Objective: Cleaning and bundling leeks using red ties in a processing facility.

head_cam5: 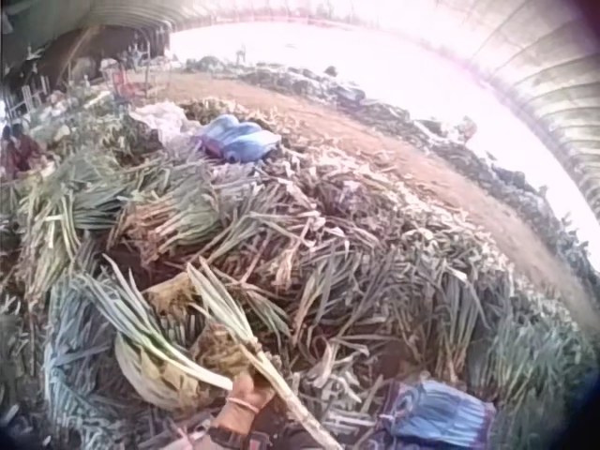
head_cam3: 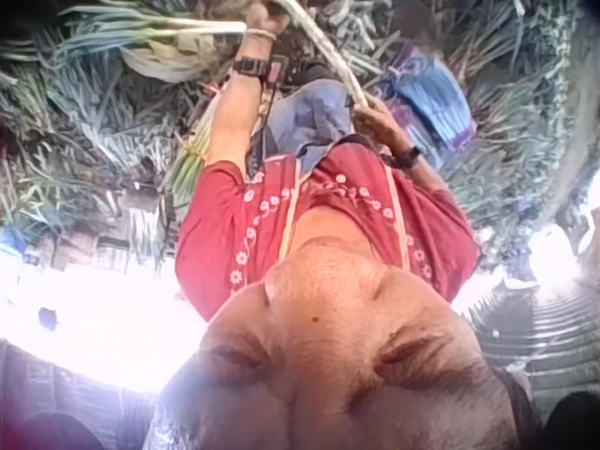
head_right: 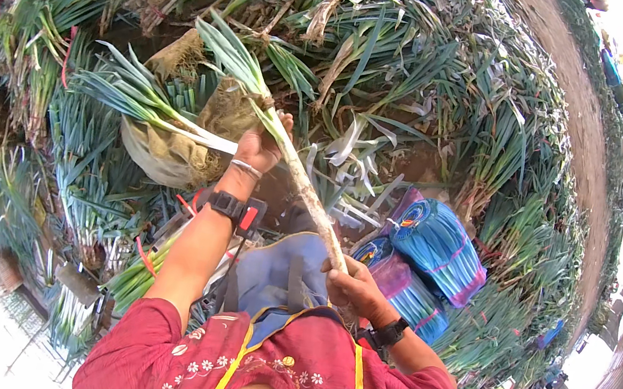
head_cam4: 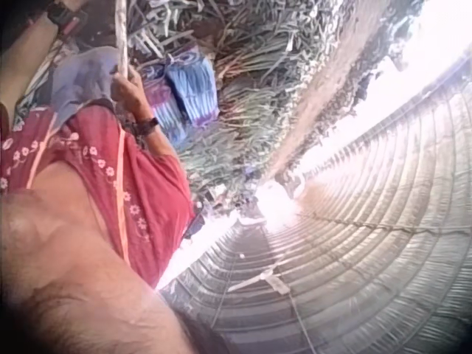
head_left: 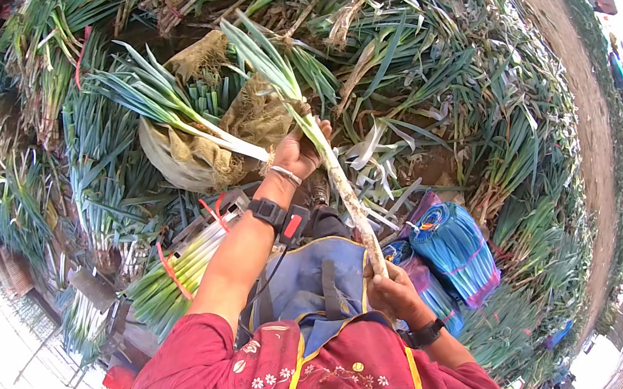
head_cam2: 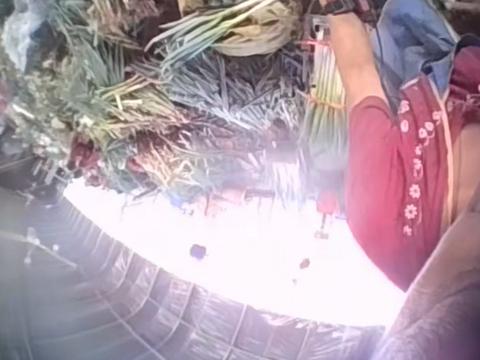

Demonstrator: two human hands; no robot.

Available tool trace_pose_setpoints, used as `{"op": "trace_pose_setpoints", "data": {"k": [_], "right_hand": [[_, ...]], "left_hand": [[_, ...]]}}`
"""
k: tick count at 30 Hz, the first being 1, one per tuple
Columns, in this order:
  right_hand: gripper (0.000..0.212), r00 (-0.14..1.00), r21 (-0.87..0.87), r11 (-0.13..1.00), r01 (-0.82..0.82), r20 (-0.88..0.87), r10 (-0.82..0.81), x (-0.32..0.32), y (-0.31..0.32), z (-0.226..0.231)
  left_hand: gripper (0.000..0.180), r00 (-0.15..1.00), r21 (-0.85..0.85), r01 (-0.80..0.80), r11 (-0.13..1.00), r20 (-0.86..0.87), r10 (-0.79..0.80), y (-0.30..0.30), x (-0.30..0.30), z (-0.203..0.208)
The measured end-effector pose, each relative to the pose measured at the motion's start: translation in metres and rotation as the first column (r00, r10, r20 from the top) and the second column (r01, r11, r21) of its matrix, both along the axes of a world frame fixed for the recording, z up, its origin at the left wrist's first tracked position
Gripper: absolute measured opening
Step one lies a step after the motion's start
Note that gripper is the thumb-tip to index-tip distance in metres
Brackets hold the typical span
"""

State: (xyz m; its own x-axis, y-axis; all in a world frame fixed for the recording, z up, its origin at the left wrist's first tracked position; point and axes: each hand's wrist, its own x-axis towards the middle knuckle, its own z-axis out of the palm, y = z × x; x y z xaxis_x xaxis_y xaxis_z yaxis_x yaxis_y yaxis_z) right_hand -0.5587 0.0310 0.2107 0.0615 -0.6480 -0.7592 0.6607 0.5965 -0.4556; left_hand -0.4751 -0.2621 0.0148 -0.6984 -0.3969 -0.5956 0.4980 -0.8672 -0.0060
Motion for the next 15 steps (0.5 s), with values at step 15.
{"op": "trace_pose_setpoints", "data": {"k": [15], "right_hand": [[0.038,0.802,-0.118,0.965,-0.234,-0.584,0.123,0.001,-0.019,-0.053]], "left_hand": [[0.023,0.994,-0.413,0.071,0.908,0.101,-0.032,0.051,0.051,0.125]]}}
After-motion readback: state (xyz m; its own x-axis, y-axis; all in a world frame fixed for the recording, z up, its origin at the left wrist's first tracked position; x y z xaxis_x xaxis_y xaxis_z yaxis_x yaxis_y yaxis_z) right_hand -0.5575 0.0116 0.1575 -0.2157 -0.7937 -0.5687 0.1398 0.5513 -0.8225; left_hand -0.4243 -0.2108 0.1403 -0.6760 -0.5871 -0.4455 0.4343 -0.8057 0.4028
